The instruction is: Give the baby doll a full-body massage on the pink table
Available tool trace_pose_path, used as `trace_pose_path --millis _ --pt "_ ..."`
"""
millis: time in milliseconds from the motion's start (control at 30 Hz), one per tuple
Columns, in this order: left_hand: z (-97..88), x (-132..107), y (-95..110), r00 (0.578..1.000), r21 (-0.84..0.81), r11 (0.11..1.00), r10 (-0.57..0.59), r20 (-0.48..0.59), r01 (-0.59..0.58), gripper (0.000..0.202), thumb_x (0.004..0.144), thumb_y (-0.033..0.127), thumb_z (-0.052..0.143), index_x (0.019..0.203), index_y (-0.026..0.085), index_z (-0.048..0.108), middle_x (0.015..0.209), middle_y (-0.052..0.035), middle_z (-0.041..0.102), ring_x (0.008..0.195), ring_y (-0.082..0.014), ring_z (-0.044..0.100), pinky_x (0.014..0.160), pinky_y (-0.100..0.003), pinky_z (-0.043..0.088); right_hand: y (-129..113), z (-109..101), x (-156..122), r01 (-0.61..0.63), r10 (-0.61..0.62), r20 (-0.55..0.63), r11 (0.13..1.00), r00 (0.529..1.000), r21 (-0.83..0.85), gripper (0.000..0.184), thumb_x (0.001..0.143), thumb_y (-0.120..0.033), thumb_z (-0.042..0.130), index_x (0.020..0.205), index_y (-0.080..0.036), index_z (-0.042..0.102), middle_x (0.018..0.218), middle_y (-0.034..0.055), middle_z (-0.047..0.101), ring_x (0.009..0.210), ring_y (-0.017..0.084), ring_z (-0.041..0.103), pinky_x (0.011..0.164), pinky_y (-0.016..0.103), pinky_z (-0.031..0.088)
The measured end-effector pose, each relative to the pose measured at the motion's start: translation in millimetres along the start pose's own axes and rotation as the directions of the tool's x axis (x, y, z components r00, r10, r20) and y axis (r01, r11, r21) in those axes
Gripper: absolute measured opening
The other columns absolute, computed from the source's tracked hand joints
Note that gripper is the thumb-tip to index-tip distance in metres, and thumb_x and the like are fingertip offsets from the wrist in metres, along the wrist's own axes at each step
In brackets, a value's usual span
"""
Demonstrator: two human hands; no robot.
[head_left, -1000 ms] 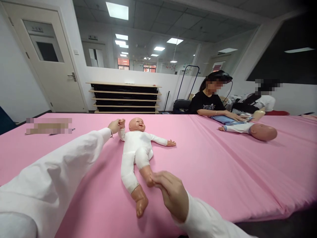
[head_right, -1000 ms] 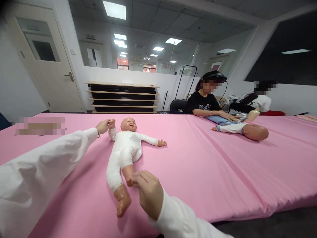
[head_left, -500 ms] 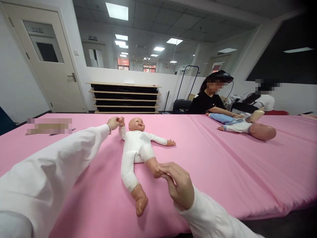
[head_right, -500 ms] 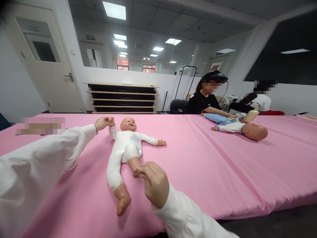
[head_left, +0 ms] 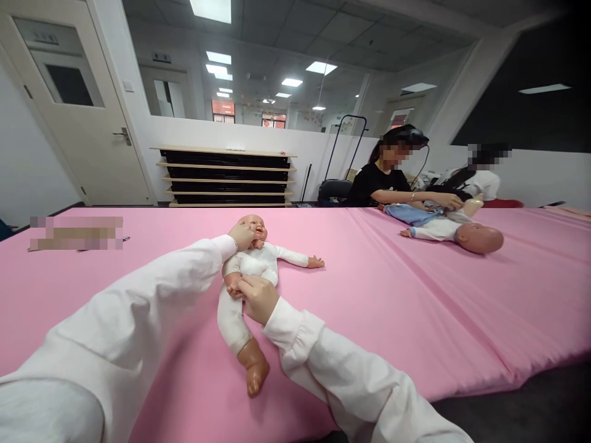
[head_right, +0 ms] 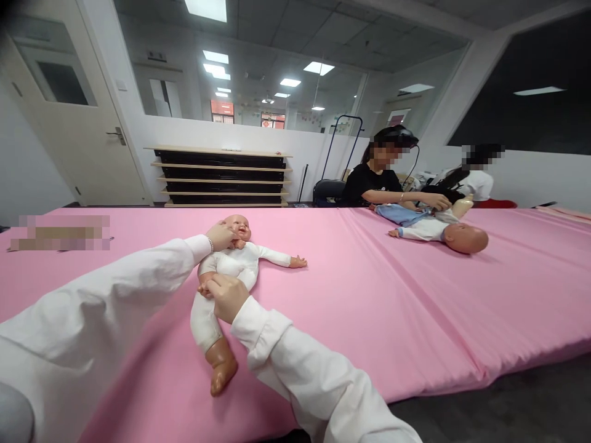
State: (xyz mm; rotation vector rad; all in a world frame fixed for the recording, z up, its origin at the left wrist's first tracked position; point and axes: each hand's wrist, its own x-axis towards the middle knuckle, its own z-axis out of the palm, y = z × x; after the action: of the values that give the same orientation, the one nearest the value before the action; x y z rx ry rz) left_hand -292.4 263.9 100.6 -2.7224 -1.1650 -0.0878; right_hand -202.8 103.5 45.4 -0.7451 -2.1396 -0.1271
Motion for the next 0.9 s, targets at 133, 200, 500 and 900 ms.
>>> trace_pose_path --millis 133,200,500,900 --pt "-10.5 -11 -24 0.982 -0.001 0.982 -0.187 -0.024 0.187 0.031 0.074 0.031 0.050 0.101 0.019 0.056 0.100 -0.0089 0.063 0.099 -0.0244 0.054 0.088 -0.038 0.030 -17 -68 -6 -0.108 0.130 -0.118 0.977 0.984 0.182 0.014 0.084 -0.012 0.041 0.085 -0.014 0.054 0.077 0.0056 0.058 0.072 0.016 0.056 0.065 0.027 0.046" --pt "-11.6 -22 -42 0.954 -0.026 0.954 -0.301 -0.016 0.300 0.030 0.074 0.032 0.049 0.100 0.018 0.053 0.096 -0.0087 0.064 0.092 -0.0234 0.057 0.084 -0.036 0.034 -26 -100 -26 -0.133 0.156 -0.092 0.965 0.983 0.224 0.015 0.085 -0.010 0.041 0.089 -0.016 0.055 0.079 0.0047 0.059 0.074 0.015 0.056 0.066 0.026 0.047" --pt "34.6 -92 -82 0.874 -0.271 0.834 -0.480 0.072 0.481 0.020 0.081 0.034 0.042 0.095 0.020 0.042 0.092 -0.0071 0.063 0.079 -0.0216 0.060 0.065 -0.029 0.039 -34 -121 -152 -0.104 0.099 0.057 0.990 0.993 0.100 0.027 0.088 -0.008 0.035 0.101 -0.018 0.056 0.087 0.0082 0.061 0.081 0.015 0.059 0.066 0.026 0.052" --pt "2.5 -9 -33 0.917 -0.519 0.810 -0.382 -0.116 0.272 0.051 0.073 0.031 0.054 0.119 0.017 0.039 0.093 -0.0054 0.065 0.079 -0.0172 0.060 0.066 -0.024 0.044 -23 -119 -36 0.010 0.002 -0.106 0.994 0.994 0.113 0.024 0.086 -0.004 0.040 0.097 -0.017 0.057 0.088 0.0046 0.063 0.081 0.015 0.058 0.069 0.028 0.049"
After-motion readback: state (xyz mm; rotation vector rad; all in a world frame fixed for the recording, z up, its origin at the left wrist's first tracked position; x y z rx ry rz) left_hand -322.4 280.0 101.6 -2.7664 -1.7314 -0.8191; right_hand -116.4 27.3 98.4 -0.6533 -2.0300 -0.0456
